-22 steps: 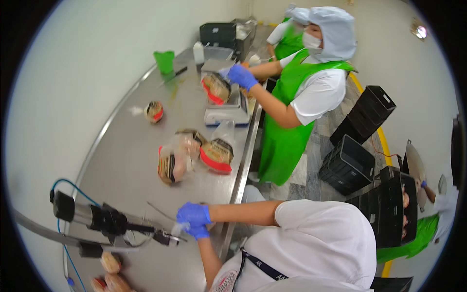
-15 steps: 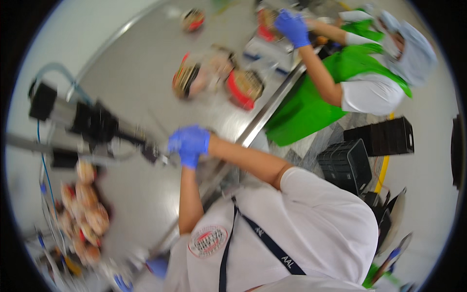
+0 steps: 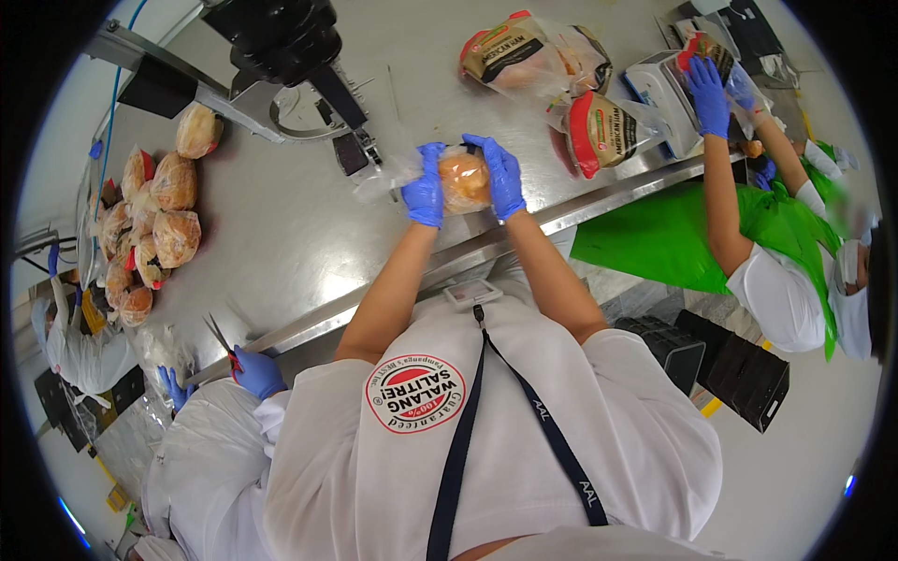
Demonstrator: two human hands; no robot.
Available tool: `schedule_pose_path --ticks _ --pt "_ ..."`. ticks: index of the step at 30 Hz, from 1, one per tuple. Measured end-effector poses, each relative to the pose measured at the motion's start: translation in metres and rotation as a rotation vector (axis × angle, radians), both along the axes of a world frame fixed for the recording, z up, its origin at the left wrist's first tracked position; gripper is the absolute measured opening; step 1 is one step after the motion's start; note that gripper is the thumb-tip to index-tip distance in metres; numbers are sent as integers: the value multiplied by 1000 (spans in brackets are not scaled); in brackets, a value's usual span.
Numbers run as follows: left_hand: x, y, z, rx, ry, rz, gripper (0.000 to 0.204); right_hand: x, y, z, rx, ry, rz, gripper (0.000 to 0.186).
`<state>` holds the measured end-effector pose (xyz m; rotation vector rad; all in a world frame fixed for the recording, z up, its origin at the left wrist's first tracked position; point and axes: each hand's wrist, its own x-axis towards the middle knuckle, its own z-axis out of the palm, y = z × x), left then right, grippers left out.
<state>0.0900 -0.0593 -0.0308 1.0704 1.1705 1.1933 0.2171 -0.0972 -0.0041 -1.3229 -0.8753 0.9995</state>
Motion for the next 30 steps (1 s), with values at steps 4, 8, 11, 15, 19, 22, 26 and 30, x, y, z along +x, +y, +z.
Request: schedule_pose_path --ticks 4,8,11,15,19,22,26,30 --pt "7 -16 -5 12 57 -18 24 -12 2 28 27 -946 30 26" --pt "9 -19 -11 24 112 -62 25 -24 3 24 86 -1045 -38 23" --pt "9 -25 -15 32 163 -92 25 -27 1 30 113 -1071 -40 23" --pt "7 -28 -22 55 247 -117 26 -26 -2 23 106 -1053 -34 24" --pt "5 -37 -43 104 454 -168 27 -32 -6 14 215 -952 -31 24" --pt "9 -41 -70 92 666 -258 28 -36 -15 13 166 -975 -19 32" --pt "15 -44 -91 40 812 -327 28 -47 -23 23 202 -1113 13 31" --pt "10 -38 -93 15 852 -326 29 -51 -22 24 207 -1084 21 29"
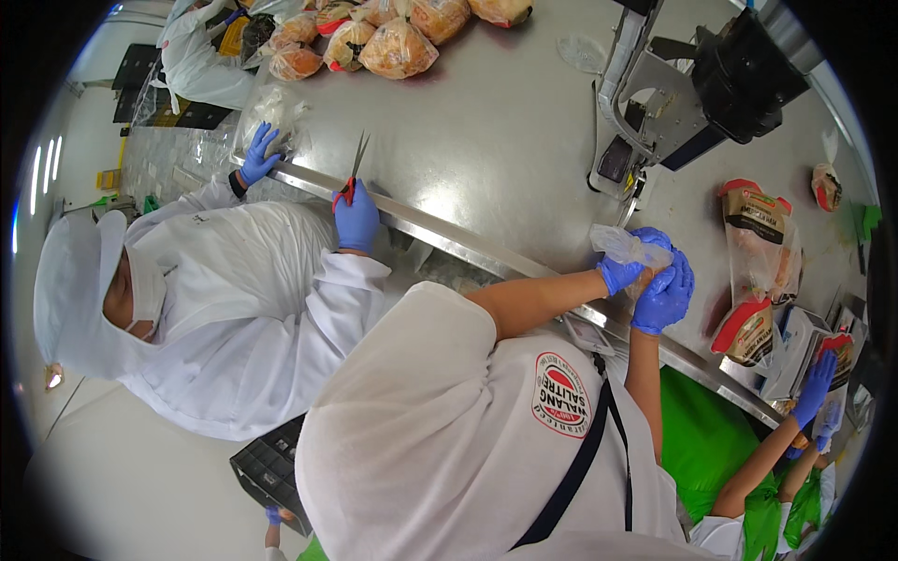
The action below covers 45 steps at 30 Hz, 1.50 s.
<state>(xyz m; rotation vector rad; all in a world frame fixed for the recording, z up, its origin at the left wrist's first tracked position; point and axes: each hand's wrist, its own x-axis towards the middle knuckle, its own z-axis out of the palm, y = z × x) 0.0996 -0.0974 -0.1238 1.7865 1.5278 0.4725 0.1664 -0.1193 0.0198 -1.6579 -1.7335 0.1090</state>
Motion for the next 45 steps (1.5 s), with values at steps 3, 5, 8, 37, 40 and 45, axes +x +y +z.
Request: schedule_pose_path --ticks 3,5,8,37,40,45 --pt "-1 11 2 12 8 4 30 8 9 1 -82 42 22 29" --pt "-6 23 -1 34 4 36 31 17 15 2 -133 337 124 43" --pt "-16 34 24 15 -213 136 34 60 9 -17 -267 742 316 88" --pt "11 120 141 -854 -1955 556 31 91 21 76 -393 1052 337 94" --pt "12 115 150 -891 -2035 538 31 100 4 7 -607 1366 311 62" --pt "-17 98 132 -829 -2165 777 30 80 -5 45 -544 1087 439 71"
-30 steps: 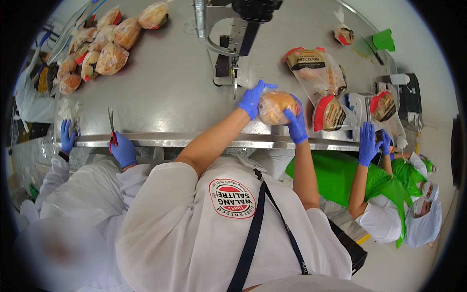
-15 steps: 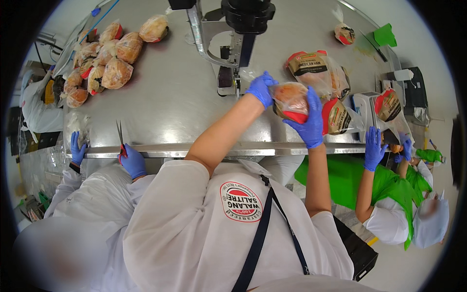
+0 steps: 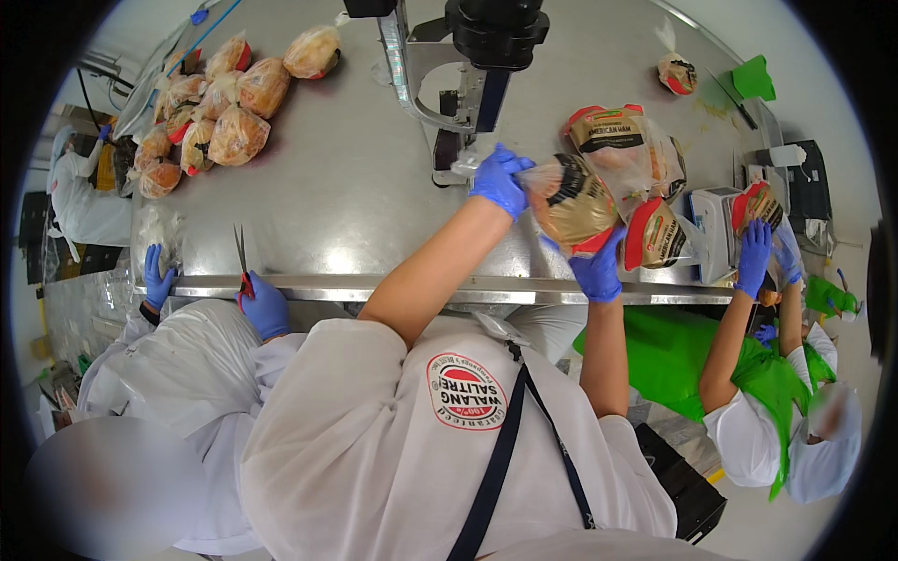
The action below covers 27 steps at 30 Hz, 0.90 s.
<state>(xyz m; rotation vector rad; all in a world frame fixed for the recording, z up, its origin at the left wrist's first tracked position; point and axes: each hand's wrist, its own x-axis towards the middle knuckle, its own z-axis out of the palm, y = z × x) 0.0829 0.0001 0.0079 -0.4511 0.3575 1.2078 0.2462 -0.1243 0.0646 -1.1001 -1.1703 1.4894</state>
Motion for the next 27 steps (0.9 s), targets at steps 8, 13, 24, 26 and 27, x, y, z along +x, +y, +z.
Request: schedule_pose_path --ticks 8,13,24,26,27 --pt "-28 -37 18 -22 81 -83 32 -42 3 62 684 -508 -168 110" --pt "-61 -44 81 186 286 42 38 -63 11 71 -178 243 -245 106" --pt "-119 -65 19 214 -130 -236 28 -59 33 82 1444 -893 286 86" --pt "-116 -59 18 141 -100 -224 26 -67 33 92 1187 -791 308 80" --pt "-116 -58 17 103 -84 -217 25 -69 35 96 1018 -783 322 81"
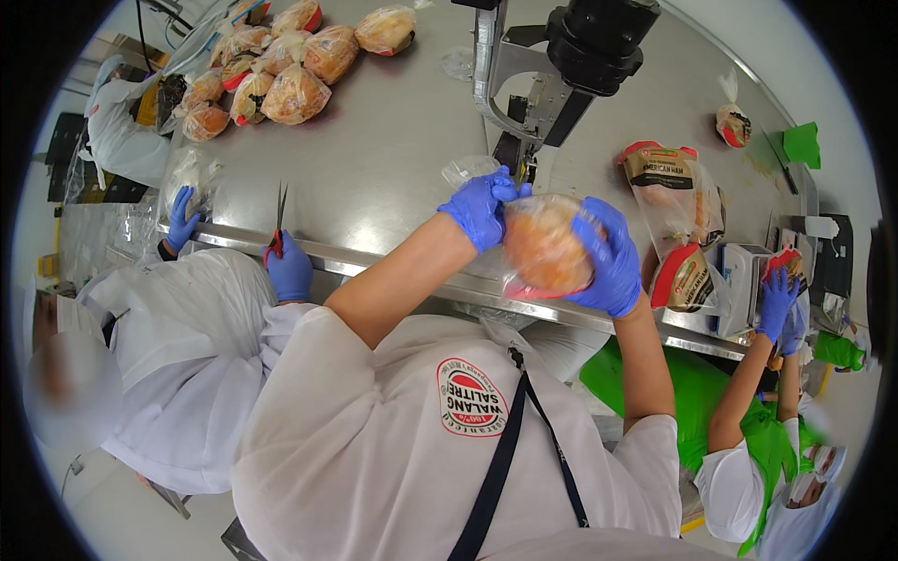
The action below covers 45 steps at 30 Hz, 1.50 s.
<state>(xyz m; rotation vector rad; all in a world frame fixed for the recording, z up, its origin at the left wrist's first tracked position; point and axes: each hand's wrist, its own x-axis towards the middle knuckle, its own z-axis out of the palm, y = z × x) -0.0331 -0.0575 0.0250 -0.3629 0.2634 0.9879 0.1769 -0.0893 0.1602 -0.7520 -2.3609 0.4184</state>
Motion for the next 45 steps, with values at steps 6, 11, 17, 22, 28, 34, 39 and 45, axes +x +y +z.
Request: schedule_pose_path --ticks 6,11,17,22,28,34,39,45 --pt "16 -4 76 -19 207 -80 31 19 -3 -71 -1290 926 -16 83" --pt "14 14 13 236 449 4 30 0 -17 -111 -1464 1307 -116 63" --pt "7 19 19 411 884 68 16 -18 -11 -112 -1573 1632 -189 53" --pt "1 42 8 505 843 23 8 -1 25 -109 -1589 1683 -117 50" --pt "7 60 -26 459 1361 203 5 12 72 -125 -1715 1472 -77 50" --pt "12 47 -18 426 1700 297 4 6 74 -149 -1826 1456 -58 50" --pt "15 39 -27 451 1663 323 5 -5 63 -150 -1747 1549 -90 52" --pt "9 51 -7 452 1565 178 10 -3 68 -154 -1709 1591 -78 53"
